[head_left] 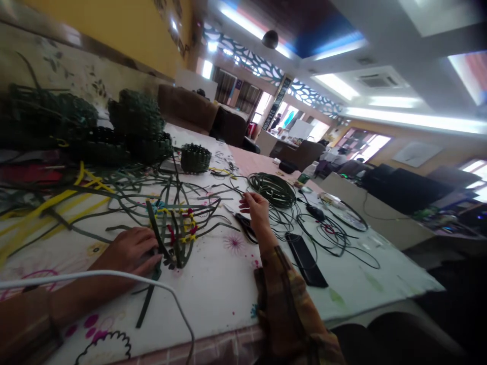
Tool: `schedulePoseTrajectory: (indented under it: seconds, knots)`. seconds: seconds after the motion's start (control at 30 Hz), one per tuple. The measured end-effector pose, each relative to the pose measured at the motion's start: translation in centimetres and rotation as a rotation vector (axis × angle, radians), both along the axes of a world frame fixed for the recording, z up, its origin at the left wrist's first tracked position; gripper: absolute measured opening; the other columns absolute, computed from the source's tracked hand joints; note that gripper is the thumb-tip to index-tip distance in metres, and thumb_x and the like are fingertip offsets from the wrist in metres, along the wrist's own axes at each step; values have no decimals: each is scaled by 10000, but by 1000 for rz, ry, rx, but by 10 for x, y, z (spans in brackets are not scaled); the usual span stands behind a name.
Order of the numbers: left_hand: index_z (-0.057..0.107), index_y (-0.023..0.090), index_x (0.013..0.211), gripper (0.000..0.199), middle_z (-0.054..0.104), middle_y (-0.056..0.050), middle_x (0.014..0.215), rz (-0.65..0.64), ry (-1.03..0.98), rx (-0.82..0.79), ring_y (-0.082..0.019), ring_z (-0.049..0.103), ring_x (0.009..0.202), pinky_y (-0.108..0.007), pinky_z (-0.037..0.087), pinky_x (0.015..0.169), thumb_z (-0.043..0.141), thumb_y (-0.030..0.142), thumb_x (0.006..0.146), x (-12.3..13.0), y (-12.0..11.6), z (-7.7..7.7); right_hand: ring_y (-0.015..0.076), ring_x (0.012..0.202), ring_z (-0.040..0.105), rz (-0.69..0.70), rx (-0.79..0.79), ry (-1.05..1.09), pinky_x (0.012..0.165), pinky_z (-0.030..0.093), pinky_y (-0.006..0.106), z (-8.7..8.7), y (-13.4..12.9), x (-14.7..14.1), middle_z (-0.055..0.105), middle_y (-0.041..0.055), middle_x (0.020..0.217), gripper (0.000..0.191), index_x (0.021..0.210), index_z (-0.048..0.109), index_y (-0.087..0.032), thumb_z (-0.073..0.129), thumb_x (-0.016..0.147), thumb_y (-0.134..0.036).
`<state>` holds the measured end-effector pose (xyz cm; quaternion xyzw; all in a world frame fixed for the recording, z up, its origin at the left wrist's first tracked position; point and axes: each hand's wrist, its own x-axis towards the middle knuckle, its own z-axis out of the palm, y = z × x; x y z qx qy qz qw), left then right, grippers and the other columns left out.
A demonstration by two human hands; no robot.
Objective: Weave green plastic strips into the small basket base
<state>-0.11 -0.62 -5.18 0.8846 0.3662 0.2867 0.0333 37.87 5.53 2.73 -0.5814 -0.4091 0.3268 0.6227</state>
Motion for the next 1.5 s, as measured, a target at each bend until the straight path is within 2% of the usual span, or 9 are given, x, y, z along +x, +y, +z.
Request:
schedulePoseTrajectory:
  seconds: [0.23, 0.47, 0.6, 0.7, 0.8, 0.93, 1.07, 1.27, 1.5]
  knots:
    - [794, 312, 1008, 252, 792, -53, 1099, -45, -58, 2, -274, 730, 1046, -387, 564, 927, 558, 401, 1002, -5, 8, 7, 109, 518, 635, -20, -31, -51, 460, 508, 206, 0, 10, 3, 681, -15, 686, 236, 852, 659, -178, 704, 813, -406]
    - [792, 318, 989, 272, 798, -35, 1053, -34, -54, -18, -262, 735, 990, -372, 572, 896, 543, 423, 1012, -2, 6, 15, 122, 529, 636, 57, -93, -346, 520, 551, 243, 13, 55, 1, 684, 5, 697, 117, 851, 700, -141, 595, 866, -191]
    - [791, 306, 972, 278, 788, -37, 1034, -32, -94, -3, -251, 724, 963, -352, 570, 883, 542, 421, 1014, 1, 5, 14, 179, 879, 761, 148, -42, -615, 918, 638, 368, 29, 87, -10, 802, 77, 1074, 216, 1024, 788, -153, 631, 878, -125]
    - [795, 300, 977, 251, 784, -32, 1025, -32, -109, 13, -234, 715, 954, -324, 565, 876, 579, 425, 1006, 1, 6, 11, 233, 1269, 699, 239, 13, -801, 1202, 489, 390, 42, 114, -29, 686, 117, 1473, 361, 1214, 790, -167, 666, 884, -90]
    - [798, 297, 986, 247, 788, -32, 1035, -43, -120, 44, -225, 713, 953, -311, 559, 880, 591, 429, 1005, 1, 6, 13, 240, 1497, 541, 336, 27, -976, 1291, 381, 341, 52, 143, -50, 524, 118, 1661, 521, 1435, 690, -157, 650, 920, -83]
    - [786, 283, 976, 235, 791, -32, 1039, -72, -138, 71, -217, 713, 966, -298, 549, 869, 580, 389, 1019, 3, 3, 21, 212, 1603, 398, 398, -32, -1301, 1317, 328, 298, 56, 175, -74, 402, 127, 1741, 673, 1643, 450, -112, 569, 980, -93]
    - [769, 275, 1024, 191, 784, -31, 1034, -110, -144, 87, -215, 698, 979, -307, 535, 884, 589, 339, 1025, 5, 0, 26, 233, 1518, 512, 373, -91, -1379, 1259, 416, 300, 49, 192, -88, 423, 145, 1720, 767, 1690, 365, -144, 625, 968, -147]
    - [735, 261, 990, 210, 756, -52, 1072, -74, -162, -2, -233, 673, 1015, -341, 521, 890, 554, 354, 1042, 6, -1, 17, 267, 1275, 699, 233, -255, -1472, 1043, 553, 315, 41, 196, -78, 656, 105, 1461, 335, 1295, 775, -261, 689, 973, -298]
    - [756, 282, 1031, 233, 755, -33, 1074, -96, -200, -51, -227, 662, 1033, -345, 499, 934, 555, 396, 1054, 6, 0, 13, 295, 1285, 714, -24, -477, -1455, 987, 556, 322, 53, 187, -23, 742, 211, 1349, 327, 1290, 775, -138, 626, 1020, -247]
